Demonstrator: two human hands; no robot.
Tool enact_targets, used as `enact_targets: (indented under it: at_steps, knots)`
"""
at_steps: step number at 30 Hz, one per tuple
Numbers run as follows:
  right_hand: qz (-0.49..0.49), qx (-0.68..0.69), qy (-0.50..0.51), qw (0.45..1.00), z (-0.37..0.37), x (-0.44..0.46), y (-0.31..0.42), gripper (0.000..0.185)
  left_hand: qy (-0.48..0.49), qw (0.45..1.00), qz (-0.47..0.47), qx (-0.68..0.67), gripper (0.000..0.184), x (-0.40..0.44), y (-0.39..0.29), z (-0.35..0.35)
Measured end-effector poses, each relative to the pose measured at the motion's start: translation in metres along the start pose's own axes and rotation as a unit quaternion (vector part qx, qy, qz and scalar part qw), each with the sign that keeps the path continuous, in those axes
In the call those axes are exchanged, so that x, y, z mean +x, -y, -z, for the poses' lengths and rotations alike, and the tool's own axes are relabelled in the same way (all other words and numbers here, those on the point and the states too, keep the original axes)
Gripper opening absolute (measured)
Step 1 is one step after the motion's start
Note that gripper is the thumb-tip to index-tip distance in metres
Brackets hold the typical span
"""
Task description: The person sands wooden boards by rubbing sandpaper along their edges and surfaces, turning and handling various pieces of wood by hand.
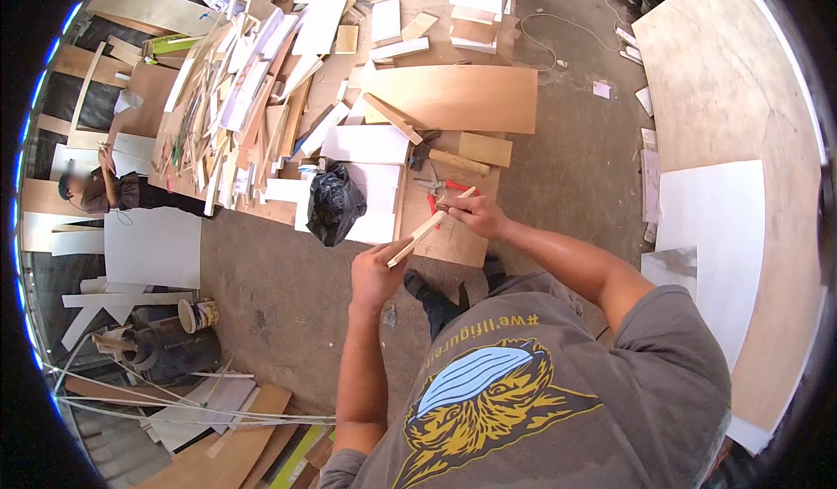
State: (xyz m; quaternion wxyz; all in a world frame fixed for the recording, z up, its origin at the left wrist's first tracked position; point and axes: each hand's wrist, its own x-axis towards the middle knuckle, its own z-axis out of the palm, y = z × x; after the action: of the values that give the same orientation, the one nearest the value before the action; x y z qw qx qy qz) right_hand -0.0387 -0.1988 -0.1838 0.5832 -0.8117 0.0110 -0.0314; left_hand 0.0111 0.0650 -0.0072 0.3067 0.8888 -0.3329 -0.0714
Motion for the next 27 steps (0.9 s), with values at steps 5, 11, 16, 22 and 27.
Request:
enact_targets:
  at_steps: [5,11,16,22,27]
  knots:
    - [-0.218,-0.108,-0.031,0.970,0.027,0.006,-0.013,0.032,0.004,1.000,0.003,-0.003,0.025,-0.003,0.000,0.002]
    - [-0.030,0.003,-0.015,0.999,0.008,0.003,0.006,0.031,-0.009,0.999,0.017,-0.045,0.025,-0.005,0.011,0.001]
    - [-0.206,-0.109,-0.035,0.972,0.013,0.017,-0.011,0.030,-0.004,0.999,0.023,-0.032,0.024,-0.007,0.007,0.004]
    - [-0.103,-0.001,-0.016,0.995,0.004,0.013,-0.013,0.031,0.000,0.998,0.041,-0.038,0.026,-0.009,0.010,0.006]
    - [-0.177,-0.038,-0.050,0.982,0.016,0.014,-0.023,0.029,-0.009,0.998,0.031,-0.050,0.026,-0.010,0.010,0.002]
